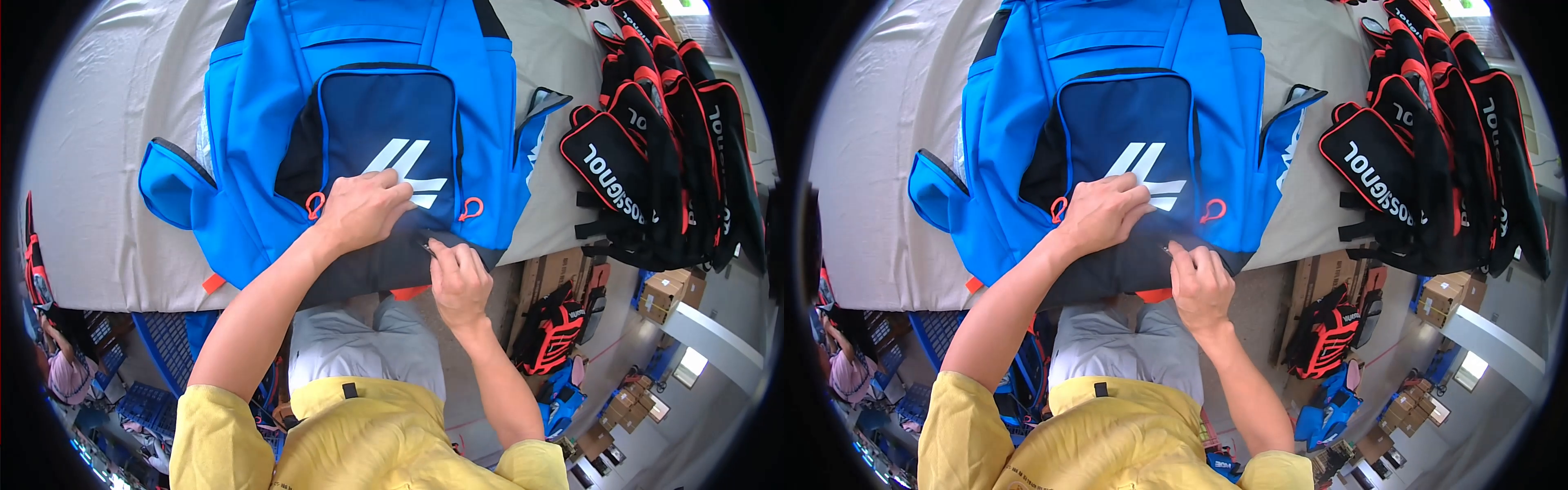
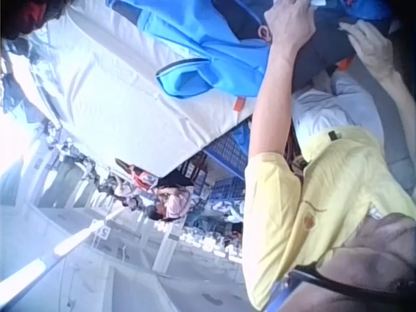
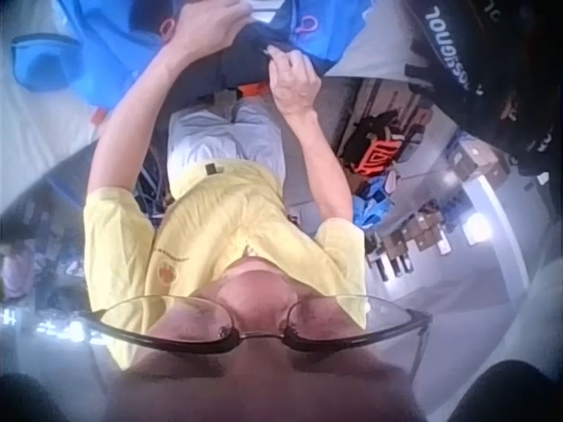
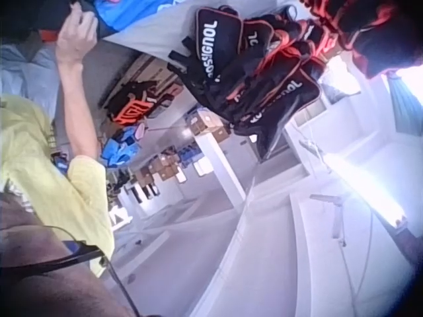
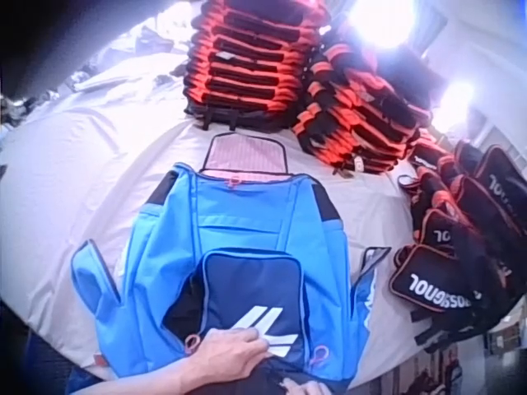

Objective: A person is inspecting and checking the straps and pockets of a blue backpack on a factory table.

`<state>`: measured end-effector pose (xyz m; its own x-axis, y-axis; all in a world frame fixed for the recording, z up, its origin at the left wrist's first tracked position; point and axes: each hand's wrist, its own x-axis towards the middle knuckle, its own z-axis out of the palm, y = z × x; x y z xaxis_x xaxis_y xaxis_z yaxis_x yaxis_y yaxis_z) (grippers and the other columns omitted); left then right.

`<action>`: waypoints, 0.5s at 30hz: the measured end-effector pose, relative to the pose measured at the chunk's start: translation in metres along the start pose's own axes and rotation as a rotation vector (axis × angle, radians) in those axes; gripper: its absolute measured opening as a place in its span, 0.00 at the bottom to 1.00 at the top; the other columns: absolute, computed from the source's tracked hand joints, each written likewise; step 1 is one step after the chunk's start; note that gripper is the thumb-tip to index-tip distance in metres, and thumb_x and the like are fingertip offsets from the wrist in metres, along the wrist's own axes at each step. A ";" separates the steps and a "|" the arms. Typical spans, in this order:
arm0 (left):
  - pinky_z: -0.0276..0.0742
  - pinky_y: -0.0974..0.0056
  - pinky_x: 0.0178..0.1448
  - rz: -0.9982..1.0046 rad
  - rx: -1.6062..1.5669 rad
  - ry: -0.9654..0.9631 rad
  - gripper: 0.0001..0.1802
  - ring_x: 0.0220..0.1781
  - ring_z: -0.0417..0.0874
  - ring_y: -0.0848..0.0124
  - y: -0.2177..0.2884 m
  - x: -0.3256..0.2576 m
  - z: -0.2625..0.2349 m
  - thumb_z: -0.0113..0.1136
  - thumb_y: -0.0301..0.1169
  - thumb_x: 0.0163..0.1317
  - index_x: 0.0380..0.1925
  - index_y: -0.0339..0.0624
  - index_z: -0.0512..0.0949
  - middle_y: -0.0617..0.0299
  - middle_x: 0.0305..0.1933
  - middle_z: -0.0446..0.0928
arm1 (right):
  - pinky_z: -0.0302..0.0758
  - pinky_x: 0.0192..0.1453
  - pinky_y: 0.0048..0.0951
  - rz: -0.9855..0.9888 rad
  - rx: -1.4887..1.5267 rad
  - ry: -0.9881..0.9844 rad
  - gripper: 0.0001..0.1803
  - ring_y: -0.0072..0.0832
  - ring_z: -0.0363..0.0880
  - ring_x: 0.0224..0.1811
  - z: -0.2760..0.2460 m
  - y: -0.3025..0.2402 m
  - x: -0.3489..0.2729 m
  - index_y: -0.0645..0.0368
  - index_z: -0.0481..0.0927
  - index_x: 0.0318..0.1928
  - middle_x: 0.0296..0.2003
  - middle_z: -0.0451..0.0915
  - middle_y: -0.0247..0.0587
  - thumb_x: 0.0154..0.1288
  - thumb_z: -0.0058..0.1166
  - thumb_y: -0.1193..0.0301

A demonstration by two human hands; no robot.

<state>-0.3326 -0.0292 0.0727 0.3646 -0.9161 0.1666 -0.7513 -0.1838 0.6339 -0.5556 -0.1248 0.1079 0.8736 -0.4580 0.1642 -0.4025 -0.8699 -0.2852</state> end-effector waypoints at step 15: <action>0.82 0.51 0.37 0.009 -0.003 -0.002 0.11 0.40 0.90 0.57 0.001 0.000 -0.003 0.73 0.39 0.71 0.36 0.46 0.83 0.60 0.35 0.80 | 0.81 0.37 0.41 -0.009 0.046 -0.015 0.16 0.36 0.82 0.35 -0.006 -0.001 0.002 0.51 0.92 0.53 0.32 0.75 0.35 0.65 0.71 0.77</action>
<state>-0.3315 -0.0282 0.0756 0.3563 -0.9186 0.1709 -0.7532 -0.1741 0.6343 -0.5549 -0.1264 0.1138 0.8815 -0.4470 0.1524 -0.3819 -0.8645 -0.3267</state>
